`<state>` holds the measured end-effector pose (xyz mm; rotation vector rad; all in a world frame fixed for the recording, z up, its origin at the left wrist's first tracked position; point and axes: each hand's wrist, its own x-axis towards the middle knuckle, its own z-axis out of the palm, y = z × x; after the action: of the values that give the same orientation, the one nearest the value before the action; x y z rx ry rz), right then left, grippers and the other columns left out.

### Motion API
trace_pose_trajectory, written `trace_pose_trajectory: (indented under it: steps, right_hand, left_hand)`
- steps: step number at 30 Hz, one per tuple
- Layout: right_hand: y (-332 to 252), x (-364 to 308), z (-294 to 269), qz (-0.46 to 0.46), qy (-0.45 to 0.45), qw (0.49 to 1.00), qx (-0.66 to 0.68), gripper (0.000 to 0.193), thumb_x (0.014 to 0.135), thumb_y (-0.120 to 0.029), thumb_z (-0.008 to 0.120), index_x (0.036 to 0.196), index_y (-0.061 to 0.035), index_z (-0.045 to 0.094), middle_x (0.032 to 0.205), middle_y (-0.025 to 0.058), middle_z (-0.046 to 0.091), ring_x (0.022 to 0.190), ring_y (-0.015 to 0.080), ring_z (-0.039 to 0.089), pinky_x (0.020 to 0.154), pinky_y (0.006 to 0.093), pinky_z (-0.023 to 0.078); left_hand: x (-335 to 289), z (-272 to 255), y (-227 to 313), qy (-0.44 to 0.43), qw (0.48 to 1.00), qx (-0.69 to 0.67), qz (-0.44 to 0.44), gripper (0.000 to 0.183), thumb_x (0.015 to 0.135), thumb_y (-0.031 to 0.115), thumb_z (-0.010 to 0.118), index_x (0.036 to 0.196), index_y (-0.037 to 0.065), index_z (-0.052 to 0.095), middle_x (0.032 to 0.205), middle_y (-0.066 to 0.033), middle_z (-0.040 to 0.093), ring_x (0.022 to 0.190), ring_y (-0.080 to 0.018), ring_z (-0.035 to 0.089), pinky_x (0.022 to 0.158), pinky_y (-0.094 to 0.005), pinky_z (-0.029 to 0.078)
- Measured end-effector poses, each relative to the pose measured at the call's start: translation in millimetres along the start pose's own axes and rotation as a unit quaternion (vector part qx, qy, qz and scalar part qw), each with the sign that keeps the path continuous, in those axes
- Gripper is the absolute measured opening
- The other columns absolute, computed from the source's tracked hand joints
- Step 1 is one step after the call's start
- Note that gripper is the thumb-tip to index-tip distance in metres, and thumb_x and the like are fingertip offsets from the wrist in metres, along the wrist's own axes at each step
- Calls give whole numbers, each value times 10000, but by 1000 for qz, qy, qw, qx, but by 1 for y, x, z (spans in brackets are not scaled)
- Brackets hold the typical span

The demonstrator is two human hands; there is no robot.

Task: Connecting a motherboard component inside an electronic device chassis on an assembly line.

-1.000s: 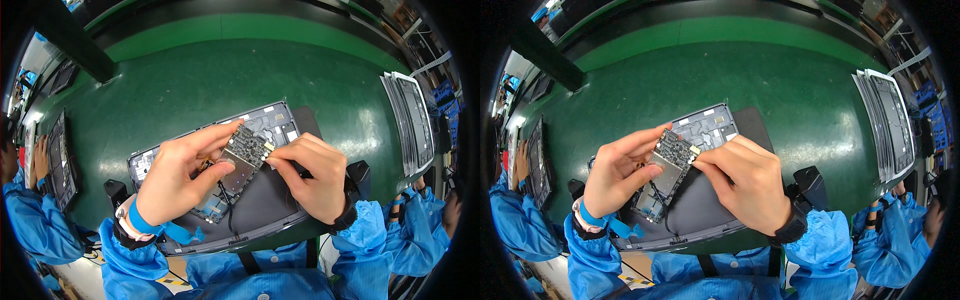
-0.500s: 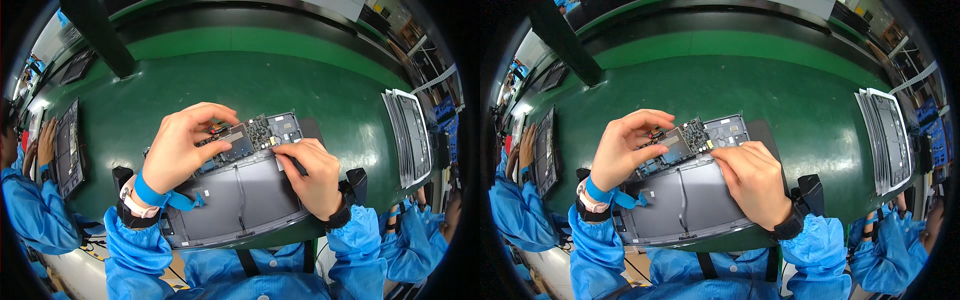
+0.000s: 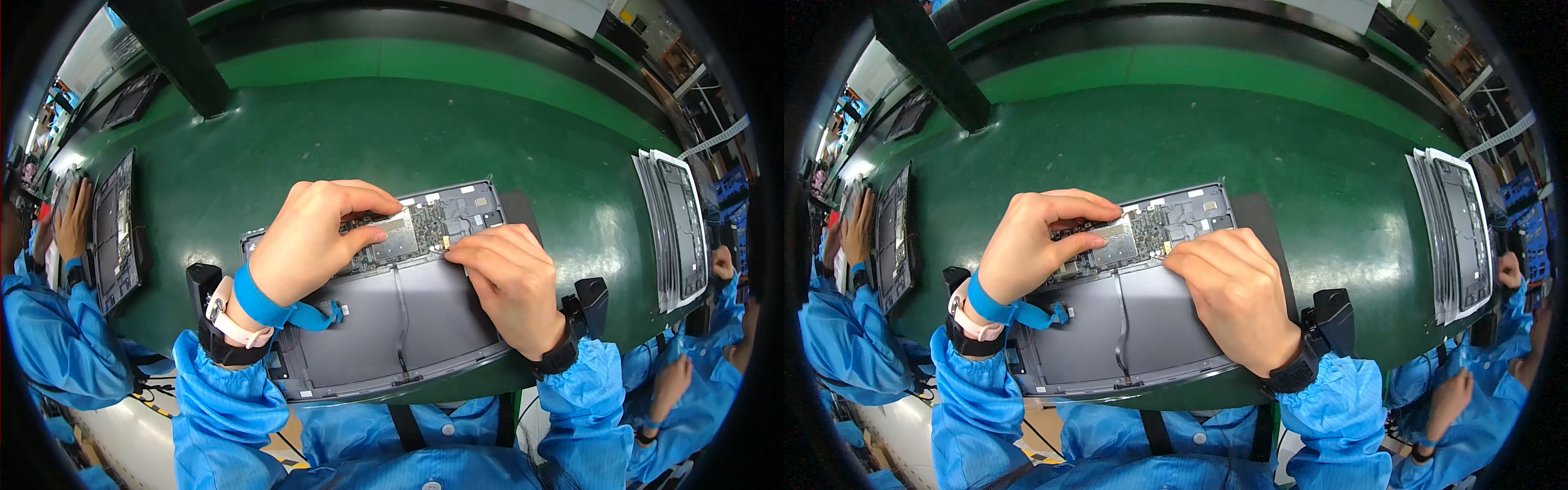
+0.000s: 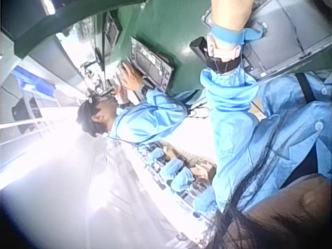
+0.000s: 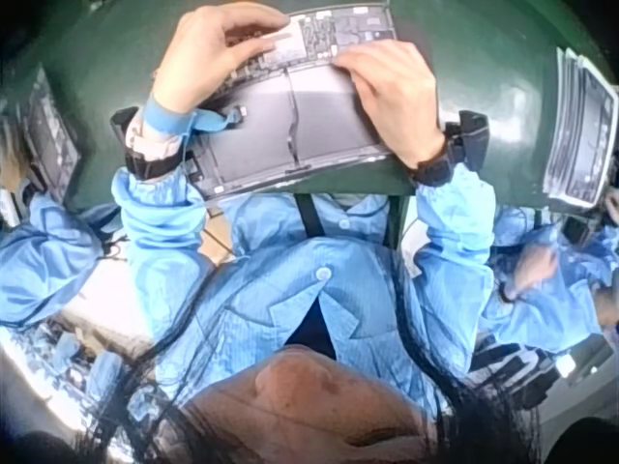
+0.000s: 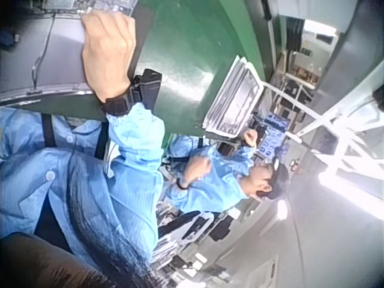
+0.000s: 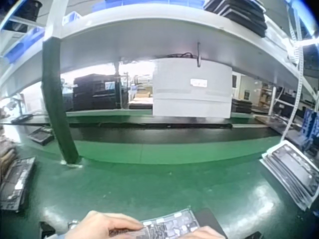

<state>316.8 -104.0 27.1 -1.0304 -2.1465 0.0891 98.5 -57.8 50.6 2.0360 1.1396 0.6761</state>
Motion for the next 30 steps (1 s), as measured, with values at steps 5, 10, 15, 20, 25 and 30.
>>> trace_pose_trajectory:
  steps: [5,10,15,20,25,30]
  right_hand:
    - [-1,0,1,15,2,1000,-8,192,585,42,630,763,-27,642,785,40,636,760,198,579,676,306,451]
    - [-2,-1,0,29,-10,1000,-5,195,589,50,643,764,-36,656,791,35,643,773,204,566,677,304,458]
    - [-2,1,-2,37,-20,999,-11,193,608,55,658,772,-46,666,793,37,649,774,213,566,692,306,473]
    - [3,1,-2,46,-21,998,43,166,641,48,670,787,-29,661,796,66,645,786,233,575,702,316,478]
    - [2,7,-3,51,-22,996,65,132,696,2,646,821,-38,640,811,64,631,823,242,567,744,333,453]
    - [-4,30,-3,19,-50,996,77,138,722,-19,632,859,-36,631,842,82,623,848,252,563,757,344,452]
  left_hand:
    - [-2,1,-1,7,1000,17,14,274,699,-40,657,972,-21,639,985,-125,651,842,-225,644,746,-287,517]
    - [-3,2,-3,18,995,63,71,305,651,11,701,952,4,649,947,-114,657,862,-291,610,797,-335,491]
    - [-8,0,3,8,989,133,68,382,620,42,733,991,44,644,1094,-106,579,1032,-276,486,904,-350,422]
    - [-6,-1,1,-1,985,168,41,545,617,70,748,1132,80,569,1222,-110,466,1152,-283,379,970,-365,365]
    - [-4,-5,-12,-64,993,97,-16,634,670,141,741,1233,53,463,1198,-134,513,1144,-308,425,983,-375,357]
    - [-9,-22,-18,-58,997,58,2,628,706,153,727,1255,45,441,1198,-136,522,1135,-286,477,983,-372,365]
